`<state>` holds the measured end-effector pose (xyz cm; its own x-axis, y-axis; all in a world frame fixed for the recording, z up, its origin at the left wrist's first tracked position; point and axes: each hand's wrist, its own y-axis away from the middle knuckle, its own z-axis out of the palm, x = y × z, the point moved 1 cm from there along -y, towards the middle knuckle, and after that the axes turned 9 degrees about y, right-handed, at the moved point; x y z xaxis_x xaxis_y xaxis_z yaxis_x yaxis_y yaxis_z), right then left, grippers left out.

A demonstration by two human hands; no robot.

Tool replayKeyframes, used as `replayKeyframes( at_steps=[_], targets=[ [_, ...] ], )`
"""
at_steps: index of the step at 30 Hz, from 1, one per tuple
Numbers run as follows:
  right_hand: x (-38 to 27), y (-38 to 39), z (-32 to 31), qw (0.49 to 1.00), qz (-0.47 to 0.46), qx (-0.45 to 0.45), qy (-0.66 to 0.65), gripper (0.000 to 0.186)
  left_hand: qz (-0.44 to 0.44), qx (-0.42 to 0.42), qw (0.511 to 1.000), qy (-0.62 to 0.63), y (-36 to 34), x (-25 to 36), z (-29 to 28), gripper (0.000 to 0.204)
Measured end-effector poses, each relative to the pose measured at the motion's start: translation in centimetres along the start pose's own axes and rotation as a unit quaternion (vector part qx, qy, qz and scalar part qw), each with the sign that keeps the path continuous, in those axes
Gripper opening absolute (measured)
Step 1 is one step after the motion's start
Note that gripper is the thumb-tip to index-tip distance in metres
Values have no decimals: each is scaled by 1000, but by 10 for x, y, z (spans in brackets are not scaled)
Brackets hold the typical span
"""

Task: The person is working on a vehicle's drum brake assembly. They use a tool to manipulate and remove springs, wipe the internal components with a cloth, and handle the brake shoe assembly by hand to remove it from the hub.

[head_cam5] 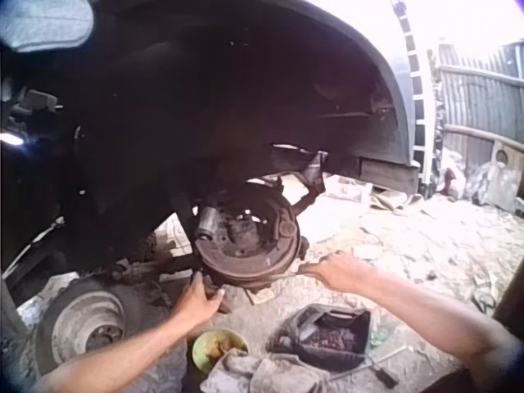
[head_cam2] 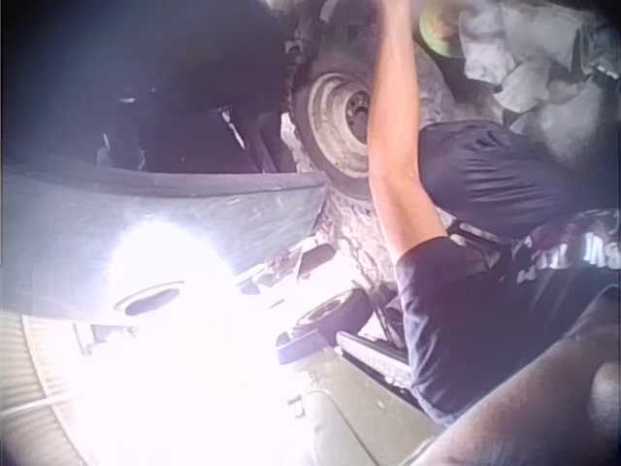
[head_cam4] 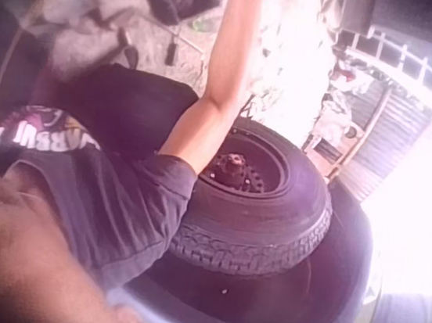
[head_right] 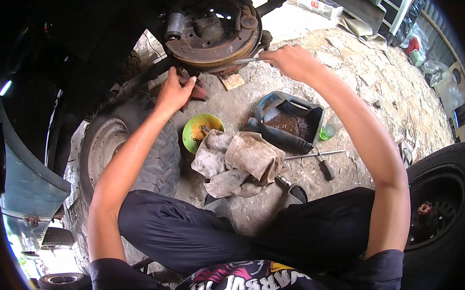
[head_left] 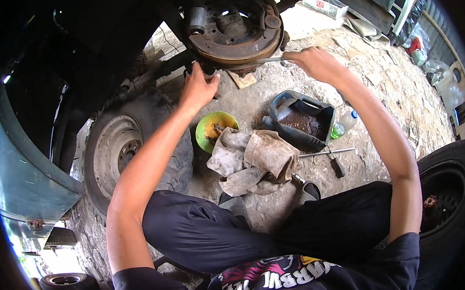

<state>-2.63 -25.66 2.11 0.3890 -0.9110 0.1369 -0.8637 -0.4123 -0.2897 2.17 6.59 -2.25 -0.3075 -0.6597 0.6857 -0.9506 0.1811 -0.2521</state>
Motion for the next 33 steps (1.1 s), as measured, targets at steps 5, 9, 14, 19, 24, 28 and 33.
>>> replayKeyframes(
  at_steps=[5,9,14,19,24,28,33],
  targets=[
    [-9,-21,-9,997,5,-24,77,28,7,10,1000,0,4,2,-2,68],
    [12,-25,-7,998,11,-14,64,29,24,13,1000,11,-1,-8,-3,51],
    [16,-23,0,998,15,-1,60,31,1,10,1000,28,0,10,-2,46],
    [-9,-29,8,997,28,31,71,29,19,25,998,57,-3,-14,0,49],
    [24,-22,1,996,22,46,66,28,-12,-4,996,84,-5,-4,0,50],
    [16,-27,-6,995,24,33,90,29,9,22,997,72,-5,-9,4,46],
    [18,-25,4,998,34,29,48,28,-10,-2,996,85,-7,-10,4,45]
  ],
)
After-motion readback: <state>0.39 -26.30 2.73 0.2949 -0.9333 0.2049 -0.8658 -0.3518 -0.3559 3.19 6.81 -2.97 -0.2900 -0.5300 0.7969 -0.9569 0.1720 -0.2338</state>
